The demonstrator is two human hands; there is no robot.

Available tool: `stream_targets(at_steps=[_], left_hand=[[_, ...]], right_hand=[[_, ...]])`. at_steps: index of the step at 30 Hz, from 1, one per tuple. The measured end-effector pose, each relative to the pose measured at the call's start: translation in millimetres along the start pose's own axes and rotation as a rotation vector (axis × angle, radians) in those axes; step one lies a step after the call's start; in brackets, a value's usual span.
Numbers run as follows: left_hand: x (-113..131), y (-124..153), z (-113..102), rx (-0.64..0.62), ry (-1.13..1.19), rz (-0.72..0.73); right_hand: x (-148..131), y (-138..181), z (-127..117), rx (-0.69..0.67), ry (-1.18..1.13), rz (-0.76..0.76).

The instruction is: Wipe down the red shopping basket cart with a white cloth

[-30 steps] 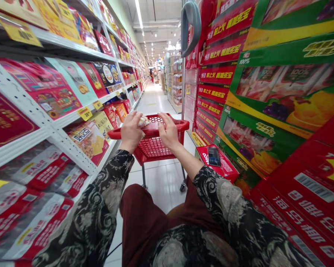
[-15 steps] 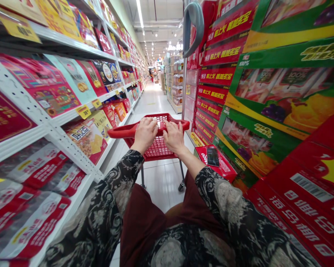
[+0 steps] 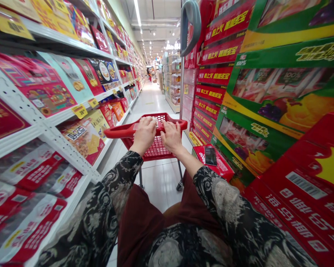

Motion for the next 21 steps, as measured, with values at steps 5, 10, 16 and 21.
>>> stream_targets(at_steps=[5,10,16,21], left_hand=[[-11,8,-8,0.016,-0.001,0.003],[-51,19,-23,0.088,-0.018,-0.153],[-8,6,-7,0.018,0.023,0.0],[0,10,-5,0.01,0.034,0.05]], right_hand=[[3,0,-1,-0.019,0.009,-0.032],[1,1,0,-0.014,0.001,-0.017],[1,1,0,-0.007,0.024,-0.023],[6,0,-3,-0.011,0.008,-0.019]])
Point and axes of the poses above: each hand's wrist, its own y-axis away from the middle knuckle, its own z-axis out of the palm, x = y × z, the point moved 5 cm from there along -y, towards the middle knuckle, and after that the axes turned 4 degrees about z, right-handed, at the moved point
